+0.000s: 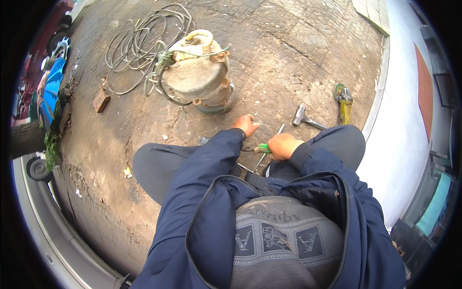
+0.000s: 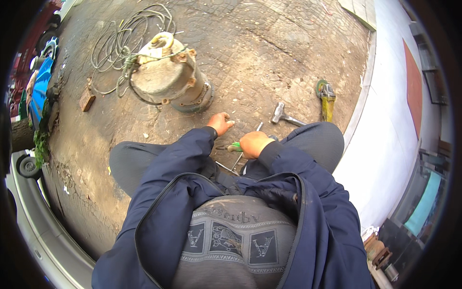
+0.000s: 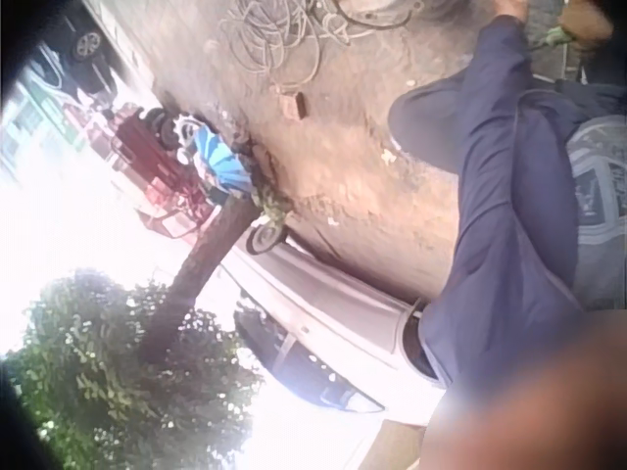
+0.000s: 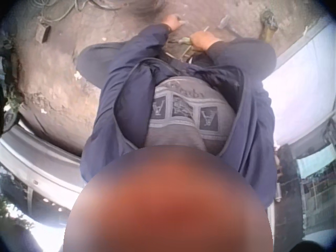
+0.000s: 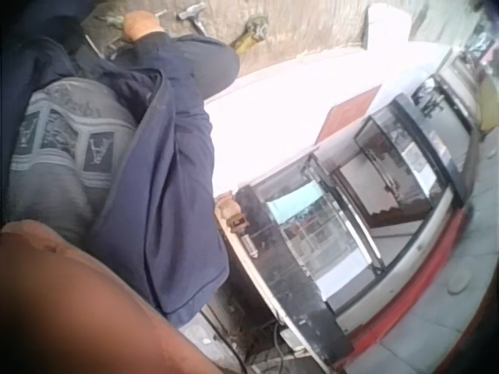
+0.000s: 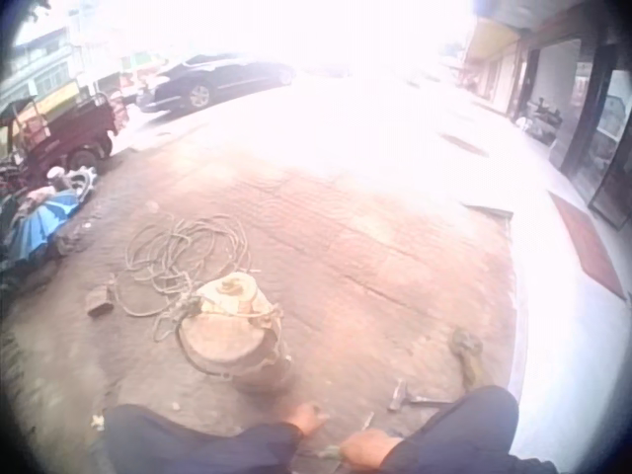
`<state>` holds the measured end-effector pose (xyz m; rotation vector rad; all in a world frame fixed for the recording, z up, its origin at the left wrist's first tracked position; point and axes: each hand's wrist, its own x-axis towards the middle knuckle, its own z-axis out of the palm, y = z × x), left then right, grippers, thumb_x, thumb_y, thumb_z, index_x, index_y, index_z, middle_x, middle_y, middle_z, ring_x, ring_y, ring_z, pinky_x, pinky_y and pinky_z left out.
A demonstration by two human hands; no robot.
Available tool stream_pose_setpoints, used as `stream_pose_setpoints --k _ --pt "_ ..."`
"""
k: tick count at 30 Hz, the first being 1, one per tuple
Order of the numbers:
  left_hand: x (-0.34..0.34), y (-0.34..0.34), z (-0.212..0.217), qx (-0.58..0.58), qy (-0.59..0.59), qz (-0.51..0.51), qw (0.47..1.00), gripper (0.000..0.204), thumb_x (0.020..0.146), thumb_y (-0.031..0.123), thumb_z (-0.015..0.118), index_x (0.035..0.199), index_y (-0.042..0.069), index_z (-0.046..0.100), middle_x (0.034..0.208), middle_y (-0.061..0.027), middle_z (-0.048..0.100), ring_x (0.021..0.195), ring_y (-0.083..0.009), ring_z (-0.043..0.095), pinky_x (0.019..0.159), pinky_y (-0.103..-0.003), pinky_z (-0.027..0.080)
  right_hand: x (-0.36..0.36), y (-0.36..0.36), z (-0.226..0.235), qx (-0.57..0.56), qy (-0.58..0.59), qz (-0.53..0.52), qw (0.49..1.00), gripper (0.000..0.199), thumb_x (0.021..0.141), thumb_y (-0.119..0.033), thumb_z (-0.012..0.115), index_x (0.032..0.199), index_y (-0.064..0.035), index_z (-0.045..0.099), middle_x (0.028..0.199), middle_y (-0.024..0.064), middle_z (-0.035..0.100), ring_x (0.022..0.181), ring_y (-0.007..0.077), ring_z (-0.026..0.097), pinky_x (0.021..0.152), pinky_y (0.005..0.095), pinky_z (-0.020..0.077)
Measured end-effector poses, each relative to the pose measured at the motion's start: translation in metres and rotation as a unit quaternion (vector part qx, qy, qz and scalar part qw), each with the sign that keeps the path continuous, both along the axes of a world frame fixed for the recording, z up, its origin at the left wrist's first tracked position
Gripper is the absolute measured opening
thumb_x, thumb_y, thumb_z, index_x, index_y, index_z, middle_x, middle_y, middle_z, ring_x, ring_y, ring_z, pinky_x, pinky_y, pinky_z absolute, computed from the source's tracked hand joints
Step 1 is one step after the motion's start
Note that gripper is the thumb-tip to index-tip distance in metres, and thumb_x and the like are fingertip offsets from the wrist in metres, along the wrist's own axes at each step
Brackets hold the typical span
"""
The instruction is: The person sits on the ground and uses pliers to cut and remove wires and a rope from a cylindrical electrical component. They then separate the component into two parts and place them on the ground.
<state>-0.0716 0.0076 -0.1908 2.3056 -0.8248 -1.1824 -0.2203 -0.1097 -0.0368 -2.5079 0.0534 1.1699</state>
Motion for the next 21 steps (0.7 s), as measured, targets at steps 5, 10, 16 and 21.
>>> stream_pose_setpoints --k 5,10,16,21 --pt "-0.002 -0.003 0.016 -0.014 0.000 -0.007 1.000 0.054 0.088 0.037 0.081 0.127 -0.001 0.072 0.122 -0.0267 0.074 0.117 -0.0395 0.071 0.101 -0.046 0.055 0.001 -0.001 -0.002 -0.004 0.005 -0.011 1.000 0.026 0.083 -0.020 0.069 0.099 -0.0034 0.081 0.102 0.0213 0.078 0.100 0.0399 0.076 0.088 0.0485 0.0601" --pt "-0.004 -0.009 0.033 -0.034 0.019 -0.017 0.999 0.057 0.090 0.037 0.080 0.130 -0.002 0.069 0.123 -0.0267 0.074 0.117 -0.0401 0.070 0.101 -0.047 0.055 0.002 -0.001 -0.002 0.003 0.008 -0.009 1.000 0.028 0.083 -0.022 0.069 0.099 -0.0027 0.081 0.102 0.0223 0.078 0.100 0.0405 0.075 0.089 0.0485 0.0598" --pt "-0.005 -0.004 0.037 -0.040 -0.005 -0.021 0.999 0.057 0.091 0.037 0.079 0.131 -0.002 0.069 0.120 -0.0269 0.075 0.116 -0.0404 0.071 0.100 -0.047 0.055 0.000 -0.002 -0.001 -0.007 0.002 -0.013 1.000 0.029 0.084 -0.025 0.071 0.099 -0.0023 0.081 0.100 0.0231 0.077 0.099 0.0411 0.075 0.089 0.0491 0.0598" --pt "-0.006 -0.005 0.037 -0.044 0.008 -0.013 0.999 0.057 0.091 0.036 0.080 0.131 -0.003 0.068 0.118 -0.0274 0.075 0.116 -0.0407 0.071 0.100 -0.048 0.055 0.000 -0.001 -0.003 -0.008 -0.003 -0.011 1.000 0.030 0.084 -0.028 0.073 0.098 -0.0029 0.081 0.100 0.0231 0.078 0.099 0.0411 0.075 0.089 0.0487 0.0600"
